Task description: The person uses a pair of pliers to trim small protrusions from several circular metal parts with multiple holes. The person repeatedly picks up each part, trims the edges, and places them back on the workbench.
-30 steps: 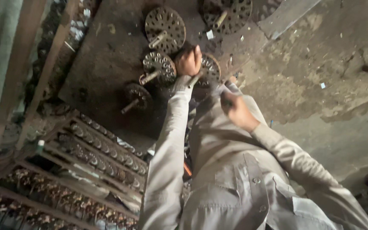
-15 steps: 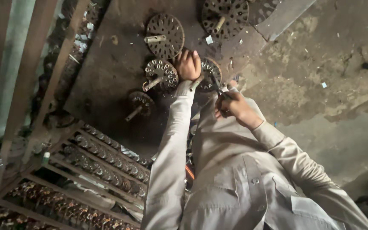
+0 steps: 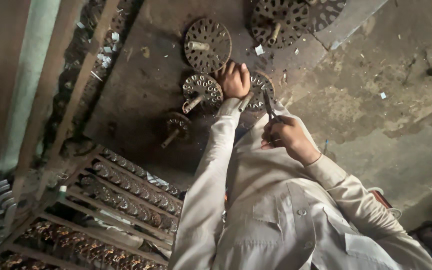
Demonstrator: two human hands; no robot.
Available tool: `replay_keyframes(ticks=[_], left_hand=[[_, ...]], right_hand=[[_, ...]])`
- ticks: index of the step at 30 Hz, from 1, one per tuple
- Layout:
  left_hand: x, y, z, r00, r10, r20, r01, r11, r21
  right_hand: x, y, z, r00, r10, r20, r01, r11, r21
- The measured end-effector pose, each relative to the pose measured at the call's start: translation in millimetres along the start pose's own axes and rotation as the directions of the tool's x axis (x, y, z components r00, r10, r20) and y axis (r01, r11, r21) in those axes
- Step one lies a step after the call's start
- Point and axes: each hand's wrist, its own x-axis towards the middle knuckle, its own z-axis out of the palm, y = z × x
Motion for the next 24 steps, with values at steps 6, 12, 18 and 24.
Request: replay_keyframes(ticks=[6, 12, 18, 24], left_hand=[[-1.4, -1.4, 0.8, 0.995, -0.061, 0.075, 0.063, 0.998, -0.022], [-5.6, -9.6, 11.3, 0.997, -0.036, 0.068, 0.04, 0.997, -0.064], [-5.5, -25.2, 33.7, 1.0, -0.02, -0.016, 0.022, 0.991, 0.132], [-1.6, -29.6, 47.9, 0.998, -0.039, 0.044, 0.039, 0.999, 0.004]], right_hand=[[5.3, 2.7, -0.8, 0.999, 0.034, -0.03, -0.034, 0.999, 0.003], [30.4, 25.4, -1.2, 0.999, -0.04, 0.032, 0.031, 0.967, 0.251], [-6.8, 11.8, 6.6, 0.637, -0.741, 0.214, 0.656, 0.375, -0.655], [-7.2, -1.9, 8.5, 0.615, -0.746, 0.254, 0.742, 0.44, -0.505]])
